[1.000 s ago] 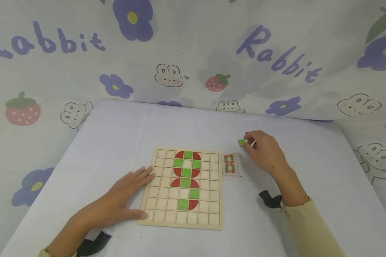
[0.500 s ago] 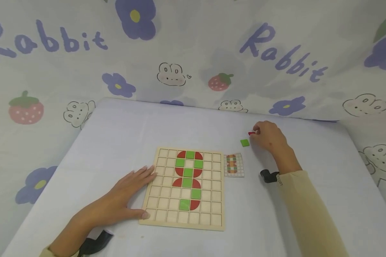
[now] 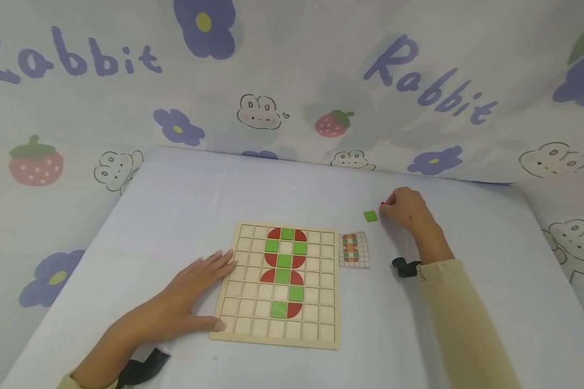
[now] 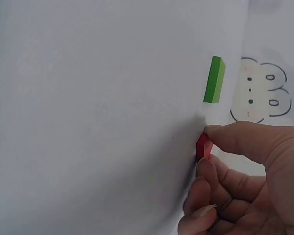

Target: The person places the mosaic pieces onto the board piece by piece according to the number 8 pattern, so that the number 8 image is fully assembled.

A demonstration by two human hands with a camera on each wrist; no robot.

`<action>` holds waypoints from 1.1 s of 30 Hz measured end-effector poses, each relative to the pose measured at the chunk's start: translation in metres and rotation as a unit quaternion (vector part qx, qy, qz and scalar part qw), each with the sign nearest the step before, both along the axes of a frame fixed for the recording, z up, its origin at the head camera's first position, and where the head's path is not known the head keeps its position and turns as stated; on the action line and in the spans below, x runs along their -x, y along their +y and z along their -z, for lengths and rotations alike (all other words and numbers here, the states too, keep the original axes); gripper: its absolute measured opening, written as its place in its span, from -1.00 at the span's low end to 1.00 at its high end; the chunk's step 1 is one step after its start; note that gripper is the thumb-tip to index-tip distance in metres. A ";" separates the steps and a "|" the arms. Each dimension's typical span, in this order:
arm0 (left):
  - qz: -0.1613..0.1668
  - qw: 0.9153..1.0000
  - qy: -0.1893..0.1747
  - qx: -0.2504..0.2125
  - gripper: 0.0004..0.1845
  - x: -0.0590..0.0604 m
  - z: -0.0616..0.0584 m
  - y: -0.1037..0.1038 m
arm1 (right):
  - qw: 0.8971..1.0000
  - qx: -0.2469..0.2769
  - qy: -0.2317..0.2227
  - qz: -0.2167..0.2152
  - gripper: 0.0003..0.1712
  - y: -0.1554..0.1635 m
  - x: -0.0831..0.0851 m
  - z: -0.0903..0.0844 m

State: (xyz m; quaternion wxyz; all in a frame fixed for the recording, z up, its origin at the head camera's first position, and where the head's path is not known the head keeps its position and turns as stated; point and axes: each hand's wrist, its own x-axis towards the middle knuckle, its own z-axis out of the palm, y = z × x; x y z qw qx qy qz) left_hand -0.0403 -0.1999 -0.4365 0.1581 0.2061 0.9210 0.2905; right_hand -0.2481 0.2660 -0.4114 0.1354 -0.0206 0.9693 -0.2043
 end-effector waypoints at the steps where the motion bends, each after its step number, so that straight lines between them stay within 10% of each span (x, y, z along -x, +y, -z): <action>1: 0.000 1.000 -0.001 -0.001 0.20 0.000 0.000 0.000 | 1.000 0.000 -0.004 0.006 -0.57 0.000 0.000 0.000; 17: -0.001 1.000 0.000 -0.003 0.20 0.001 0.001 0.001 | 0.999 0.027 0.036 0.012 -0.61 -0.009 -0.018 -0.004; 33: -0.003 1.000 -0.001 0.003 0.21 0.000 0.000 0.002 | 0.986 0.045 0.080 -0.137 -0.81 -0.121 -0.105 -0.021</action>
